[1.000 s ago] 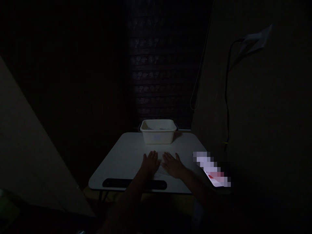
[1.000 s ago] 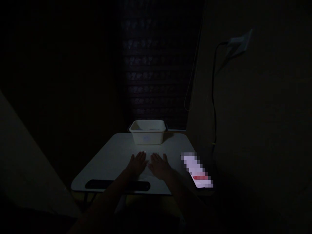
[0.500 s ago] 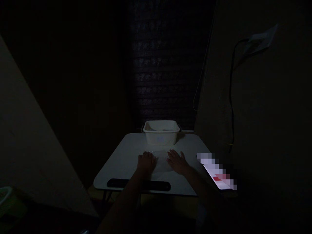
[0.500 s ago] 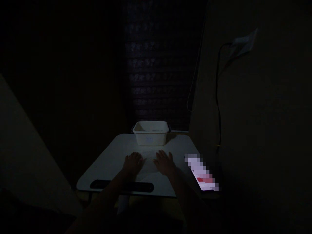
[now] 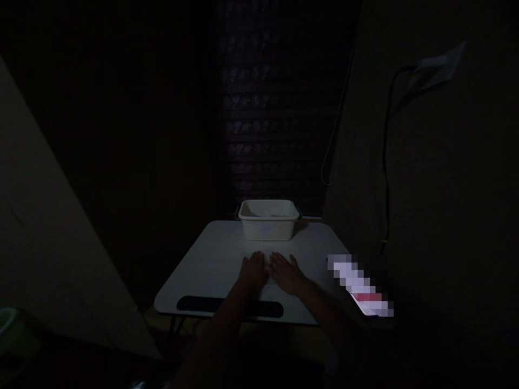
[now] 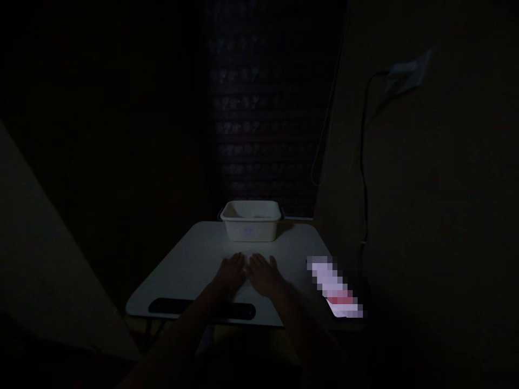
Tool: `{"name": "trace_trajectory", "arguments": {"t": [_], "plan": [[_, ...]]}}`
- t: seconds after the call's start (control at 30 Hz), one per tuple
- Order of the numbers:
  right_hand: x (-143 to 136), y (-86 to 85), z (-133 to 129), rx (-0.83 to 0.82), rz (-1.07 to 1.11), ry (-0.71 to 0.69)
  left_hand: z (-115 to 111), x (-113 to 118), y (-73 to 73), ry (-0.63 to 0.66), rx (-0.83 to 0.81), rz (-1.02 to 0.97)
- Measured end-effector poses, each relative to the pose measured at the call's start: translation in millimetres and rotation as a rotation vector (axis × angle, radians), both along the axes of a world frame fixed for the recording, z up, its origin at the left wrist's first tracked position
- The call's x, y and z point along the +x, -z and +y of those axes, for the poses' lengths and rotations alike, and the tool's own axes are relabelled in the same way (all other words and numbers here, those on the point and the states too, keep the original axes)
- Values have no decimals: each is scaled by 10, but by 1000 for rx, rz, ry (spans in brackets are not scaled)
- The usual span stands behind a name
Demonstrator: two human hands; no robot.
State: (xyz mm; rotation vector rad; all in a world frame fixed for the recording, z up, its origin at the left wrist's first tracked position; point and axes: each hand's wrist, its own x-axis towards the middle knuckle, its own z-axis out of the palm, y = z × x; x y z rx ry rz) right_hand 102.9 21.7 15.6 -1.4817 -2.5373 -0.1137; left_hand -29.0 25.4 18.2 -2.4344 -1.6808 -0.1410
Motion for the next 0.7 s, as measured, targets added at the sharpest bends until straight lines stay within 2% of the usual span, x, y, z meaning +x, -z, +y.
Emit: {"name": "trace_trajectory", "arguments": {"t": [0.23, 0.53, 0.7], "plan": [[31, 36, -31, 0, -11, -27, -24, -14, 22, -20, -35, 27], [109, 63, 52, -17, -37, 76, -32, -126, 39, -99, 20, 14], [152, 91, 84, -21, -32, 129, -45, -218, -12, -140, -20, 32]]}}
